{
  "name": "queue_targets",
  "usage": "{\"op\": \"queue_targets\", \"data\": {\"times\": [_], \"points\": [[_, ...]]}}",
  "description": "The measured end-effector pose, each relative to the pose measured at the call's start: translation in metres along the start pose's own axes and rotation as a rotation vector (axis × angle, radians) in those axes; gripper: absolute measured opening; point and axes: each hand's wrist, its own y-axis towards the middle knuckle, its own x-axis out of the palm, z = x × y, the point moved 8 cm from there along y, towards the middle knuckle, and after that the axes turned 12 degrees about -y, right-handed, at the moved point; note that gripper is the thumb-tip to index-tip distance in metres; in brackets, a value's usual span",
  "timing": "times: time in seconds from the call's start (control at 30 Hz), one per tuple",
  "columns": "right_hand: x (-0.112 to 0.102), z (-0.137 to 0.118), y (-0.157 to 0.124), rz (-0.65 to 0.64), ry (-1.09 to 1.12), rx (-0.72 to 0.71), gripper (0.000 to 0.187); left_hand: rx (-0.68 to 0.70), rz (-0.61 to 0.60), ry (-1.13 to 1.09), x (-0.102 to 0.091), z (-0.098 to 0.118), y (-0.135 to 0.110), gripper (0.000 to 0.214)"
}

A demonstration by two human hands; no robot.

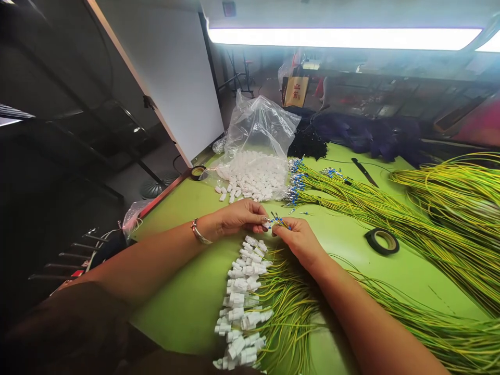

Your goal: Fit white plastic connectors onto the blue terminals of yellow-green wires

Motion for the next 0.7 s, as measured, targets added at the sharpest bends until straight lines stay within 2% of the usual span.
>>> {"op": "queue_targets", "data": {"times": [0.17, 0.37, 0.57, 0.7], "points": [[-0.0027, -0.0050, -0.0009, 0.048, -0.007, -0.023, 0.030, 0.017, 0.084, -0.143, -0.0011, -0.0078, 0.0021, 0.028], [-0.0061, -0.0020, -0.0014, 0.122, 0.011, -0.020, 0.031, 0.081, 0.185, -0.249, -0.0008, -0.0054, 0.0008, 0.012], [-0.0038, -0.0056, 0.0007, 0.097, -0.014, -0.086, 0.027, 0.115, 0.188, -0.258, 0.0017, -0.0067, 0.0004, 0.019], [0.0008, -0.0051, 0.0026, 0.035, -0.043, -0.085, 0.029, 0.135, 0.162, -0.154, 0.0020, -0.0046, -0.0004, 0.024]]}}
